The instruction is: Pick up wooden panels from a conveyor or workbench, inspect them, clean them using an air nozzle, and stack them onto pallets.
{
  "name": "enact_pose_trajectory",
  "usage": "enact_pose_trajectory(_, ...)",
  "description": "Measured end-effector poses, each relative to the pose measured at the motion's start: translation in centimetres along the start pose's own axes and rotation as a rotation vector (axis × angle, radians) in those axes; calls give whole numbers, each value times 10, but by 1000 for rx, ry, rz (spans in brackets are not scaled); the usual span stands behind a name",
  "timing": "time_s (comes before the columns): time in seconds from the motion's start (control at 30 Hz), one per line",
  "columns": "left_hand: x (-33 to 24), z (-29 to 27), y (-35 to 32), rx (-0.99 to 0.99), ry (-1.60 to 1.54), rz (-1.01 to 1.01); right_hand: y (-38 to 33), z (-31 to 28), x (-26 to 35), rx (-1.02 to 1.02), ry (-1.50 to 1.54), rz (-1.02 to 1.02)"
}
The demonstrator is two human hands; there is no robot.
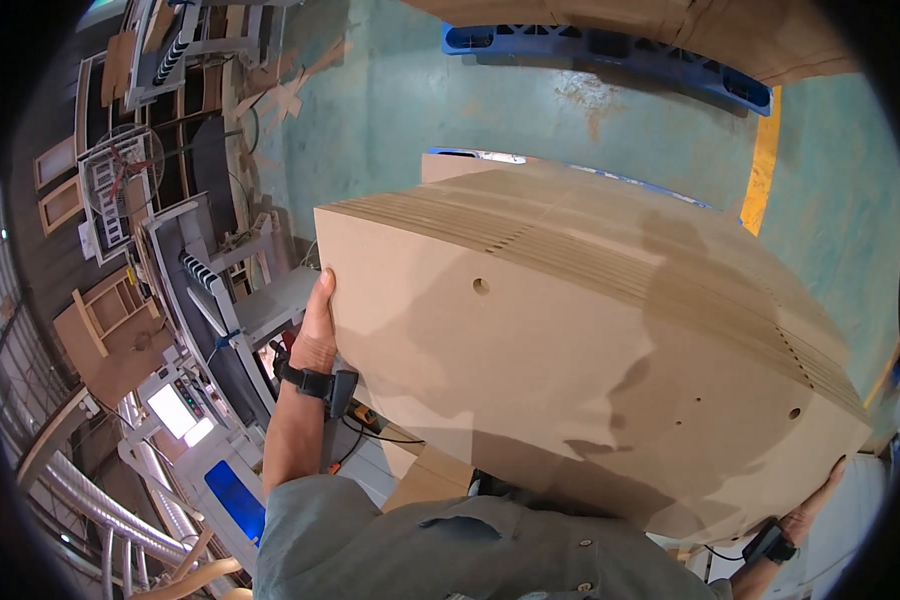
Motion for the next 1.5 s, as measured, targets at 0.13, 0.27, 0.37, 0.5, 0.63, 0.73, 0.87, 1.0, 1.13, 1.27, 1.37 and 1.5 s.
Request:
enact_pose_trajectory(0.13,0,1,0,-28,31,24,9,-20,-3,11,6,4)
enact_pose_trajectory(0.27,3,1,3,-21,18,10,17,-23,-4,76,7,-11)
enact_pose_trajectory(0.37,3,-1,2,9,19,34,15,-14,0,97,-9,-29)
enact_pose_trajectory(0.5,5,1,-2,-2,-2,25,4,15,14,63,-15,13)
enact_pose_trajectory(0.63,1,7,-2,-11,40,38,11,3,14,73,-12,-23)
enact_pose_trajectory(0.73,0,7,-4,-32,42,45,15,-2,15,126,-35,-53)
enact_pose_trajectory(0.87,2,1,-2,-23,38,45,8,10,14,65,-32,-33)
enact_pose_trajectory(1.0,1,4,-1,-31,21,20,10,2,15,11,-72,-82)
enact_pose_trajectory(1.13,1,-1,0,-16,7,21,13,0,12,110,-17,-9)
enact_pose_trajectory(1.27,5,-3,0,27,-10,16,7,6,12,129,-15,-21)
enact_pose_trajectory(1.37,6,-6,-2,30,-16,16,8,3,9,141,10,-6)
enact_pose_trajectory(1.5,5,-4,-3,-3,29,25,8,-1,10,160,1,4)
Point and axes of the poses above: each hand's wrist, its own y-axis towards the middle knuckle, its own z-axis out of the palm, x = y × z, the point moved 3 cm from there along y, towards the middle knuckle, and after that the axes turned 6 degrees about x, right-handed, at the moved point
